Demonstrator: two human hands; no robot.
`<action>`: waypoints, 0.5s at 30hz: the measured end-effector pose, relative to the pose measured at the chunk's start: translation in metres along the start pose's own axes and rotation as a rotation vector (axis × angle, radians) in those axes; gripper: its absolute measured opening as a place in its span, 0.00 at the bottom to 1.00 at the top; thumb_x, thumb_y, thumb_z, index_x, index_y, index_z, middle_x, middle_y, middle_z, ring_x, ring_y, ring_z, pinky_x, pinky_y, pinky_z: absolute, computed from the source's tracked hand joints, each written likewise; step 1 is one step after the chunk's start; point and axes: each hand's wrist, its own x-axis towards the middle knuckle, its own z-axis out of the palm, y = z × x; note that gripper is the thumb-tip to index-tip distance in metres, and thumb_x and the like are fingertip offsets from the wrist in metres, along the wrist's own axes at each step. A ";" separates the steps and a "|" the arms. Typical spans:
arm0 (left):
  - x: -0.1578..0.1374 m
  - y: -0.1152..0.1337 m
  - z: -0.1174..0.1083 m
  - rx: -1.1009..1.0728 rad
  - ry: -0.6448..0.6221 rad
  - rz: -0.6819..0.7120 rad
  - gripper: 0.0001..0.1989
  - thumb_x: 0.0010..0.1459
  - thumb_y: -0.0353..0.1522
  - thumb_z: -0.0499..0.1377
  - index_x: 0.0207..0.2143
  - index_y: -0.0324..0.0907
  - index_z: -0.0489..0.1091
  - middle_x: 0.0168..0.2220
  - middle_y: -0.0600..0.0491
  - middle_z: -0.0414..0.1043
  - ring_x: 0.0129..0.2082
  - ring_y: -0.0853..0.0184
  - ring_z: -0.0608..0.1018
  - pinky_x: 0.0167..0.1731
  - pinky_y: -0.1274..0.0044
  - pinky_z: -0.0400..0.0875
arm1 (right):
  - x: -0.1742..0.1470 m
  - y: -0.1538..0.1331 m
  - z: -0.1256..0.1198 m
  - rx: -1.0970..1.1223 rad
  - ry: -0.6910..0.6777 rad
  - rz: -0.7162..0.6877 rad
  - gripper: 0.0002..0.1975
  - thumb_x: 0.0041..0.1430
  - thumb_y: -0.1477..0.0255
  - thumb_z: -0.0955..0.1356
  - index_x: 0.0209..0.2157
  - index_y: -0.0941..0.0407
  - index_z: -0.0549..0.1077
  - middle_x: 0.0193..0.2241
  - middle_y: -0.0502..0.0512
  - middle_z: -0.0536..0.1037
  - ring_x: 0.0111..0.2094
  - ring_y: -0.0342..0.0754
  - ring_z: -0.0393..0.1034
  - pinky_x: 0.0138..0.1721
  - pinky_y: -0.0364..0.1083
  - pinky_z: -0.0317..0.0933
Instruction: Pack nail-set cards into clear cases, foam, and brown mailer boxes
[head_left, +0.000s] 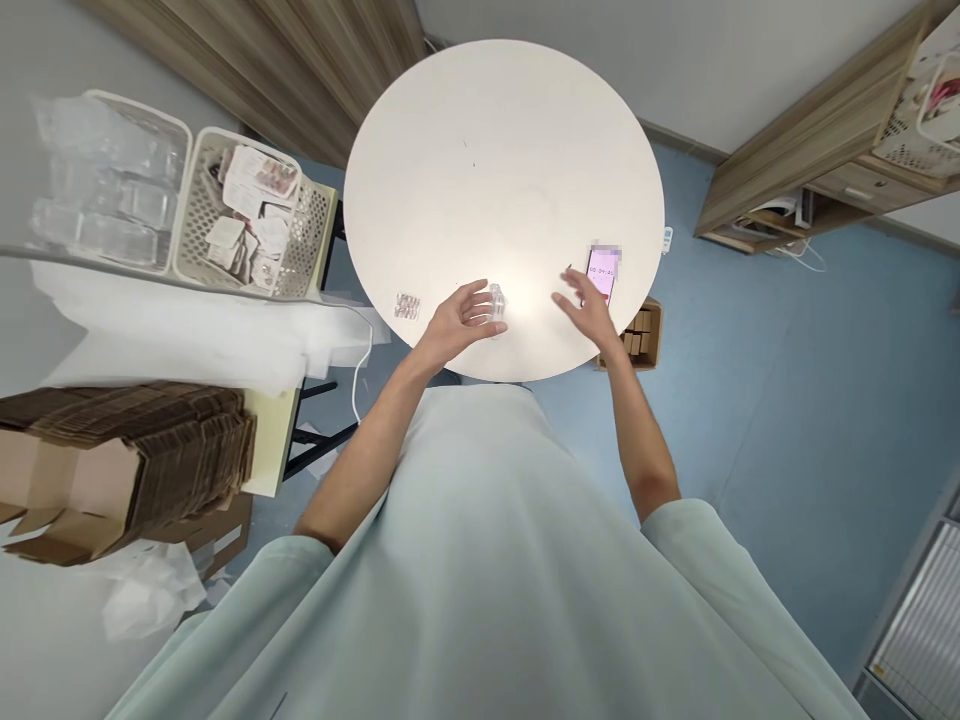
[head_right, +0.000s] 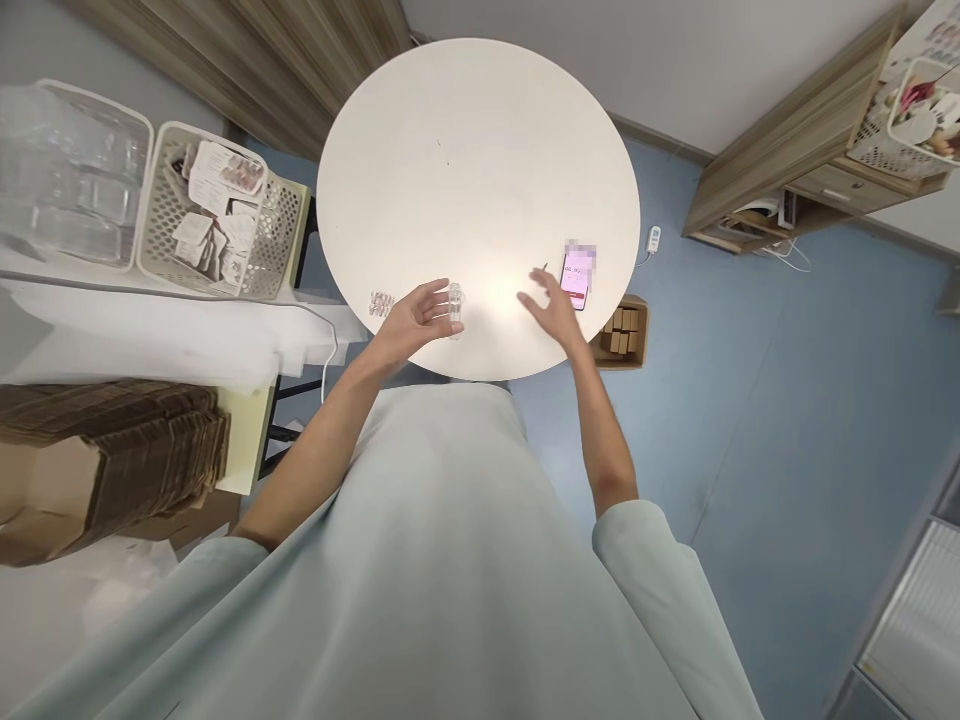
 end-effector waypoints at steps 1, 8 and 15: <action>0.000 0.000 -0.003 -0.014 -0.015 0.007 0.53 0.53 0.49 0.78 0.76 0.49 0.63 0.73 0.39 0.69 0.72 0.46 0.73 0.74 0.51 0.67 | -0.010 -0.019 0.013 0.106 -0.071 -0.008 0.52 0.61 0.31 0.71 0.75 0.47 0.65 0.74 0.64 0.71 0.75 0.64 0.65 0.76 0.67 0.60; -0.010 0.007 -0.034 -0.088 -0.192 0.059 0.52 0.45 0.47 0.81 0.71 0.47 0.70 0.72 0.39 0.70 0.71 0.42 0.75 0.72 0.50 0.70 | -0.052 -0.114 0.089 0.436 -0.206 0.034 0.58 0.45 0.39 0.84 0.74 0.40 0.68 0.76 0.58 0.68 0.74 0.67 0.68 0.74 0.66 0.65; -0.024 0.011 -0.089 -0.038 -0.296 0.064 0.45 0.43 0.43 0.83 0.64 0.48 0.74 0.66 0.42 0.77 0.69 0.43 0.77 0.71 0.49 0.71 | -0.058 -0.160 0.128 0.430 -0.147 0.076 0.49 0.47 0.44 0.84 0.69 0.43 0.75 0.71 0.57 0.74 0.70 0.68 0.72 0.68 0.65 0.73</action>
